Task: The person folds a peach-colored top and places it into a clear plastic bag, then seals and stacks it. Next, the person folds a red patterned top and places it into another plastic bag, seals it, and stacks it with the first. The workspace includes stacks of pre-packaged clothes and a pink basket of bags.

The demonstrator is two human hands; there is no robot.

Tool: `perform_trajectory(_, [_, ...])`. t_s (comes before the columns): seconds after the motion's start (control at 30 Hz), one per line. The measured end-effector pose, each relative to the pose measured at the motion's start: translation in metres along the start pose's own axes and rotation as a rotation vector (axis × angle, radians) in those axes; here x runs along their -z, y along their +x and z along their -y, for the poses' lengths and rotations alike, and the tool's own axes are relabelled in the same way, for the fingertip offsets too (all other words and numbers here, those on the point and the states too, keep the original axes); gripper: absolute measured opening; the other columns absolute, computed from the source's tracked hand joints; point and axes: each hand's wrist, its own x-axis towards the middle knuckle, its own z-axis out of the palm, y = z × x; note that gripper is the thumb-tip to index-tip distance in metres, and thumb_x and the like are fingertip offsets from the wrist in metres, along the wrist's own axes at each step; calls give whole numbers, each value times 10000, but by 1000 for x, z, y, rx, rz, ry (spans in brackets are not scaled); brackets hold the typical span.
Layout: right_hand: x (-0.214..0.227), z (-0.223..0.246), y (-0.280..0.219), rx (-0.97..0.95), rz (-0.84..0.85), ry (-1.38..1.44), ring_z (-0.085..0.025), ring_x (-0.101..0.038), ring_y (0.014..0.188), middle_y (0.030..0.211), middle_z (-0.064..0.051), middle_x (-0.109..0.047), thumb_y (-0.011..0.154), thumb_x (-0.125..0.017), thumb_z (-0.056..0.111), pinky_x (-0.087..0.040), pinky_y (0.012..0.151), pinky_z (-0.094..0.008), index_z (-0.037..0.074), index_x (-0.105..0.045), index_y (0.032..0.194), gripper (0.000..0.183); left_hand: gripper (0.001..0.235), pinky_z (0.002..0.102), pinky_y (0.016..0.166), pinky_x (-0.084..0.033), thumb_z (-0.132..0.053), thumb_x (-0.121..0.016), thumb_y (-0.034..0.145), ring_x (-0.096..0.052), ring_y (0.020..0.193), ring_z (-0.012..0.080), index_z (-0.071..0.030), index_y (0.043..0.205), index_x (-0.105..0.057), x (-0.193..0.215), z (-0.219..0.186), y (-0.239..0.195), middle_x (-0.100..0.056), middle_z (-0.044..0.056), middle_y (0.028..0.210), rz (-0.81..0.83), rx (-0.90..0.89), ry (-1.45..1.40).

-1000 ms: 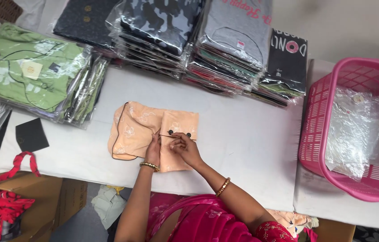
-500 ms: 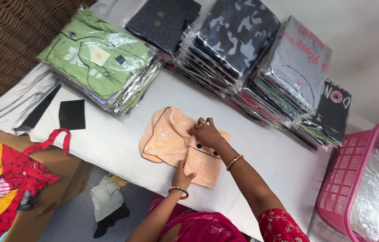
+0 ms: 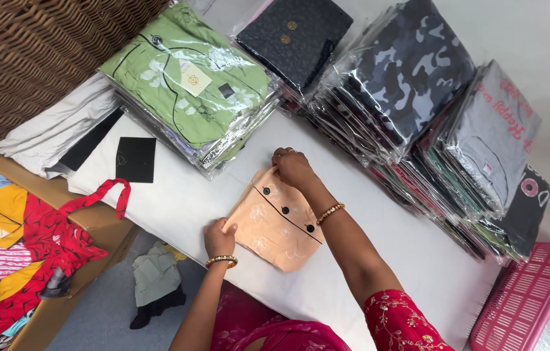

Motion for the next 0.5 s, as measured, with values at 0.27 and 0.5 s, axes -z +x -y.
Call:
perform_trajectory(0.27, [-13,-8,-4,-136,123,146,-321,-694,921,1083,-117,-689,875,-729,154,-555,835,-427,66,-701,1004,158,301,354,846,-516,-94,-868,727,-553,1001,259,-7,958,-697,-41,28,-2,-488,123,1174,-186,-94,-237])
perform_trajectory(0.5, [121,-10,-140,-153,-158,428,-239,-687,825,925,-91,-721,781,-807,54,-530,755,-385,115,-673,1164,411,204,252,687,-499,34,-773,834,-596,750,79,2,989,-644,9,-56,-28,-675,28,866,283,-202,-669])
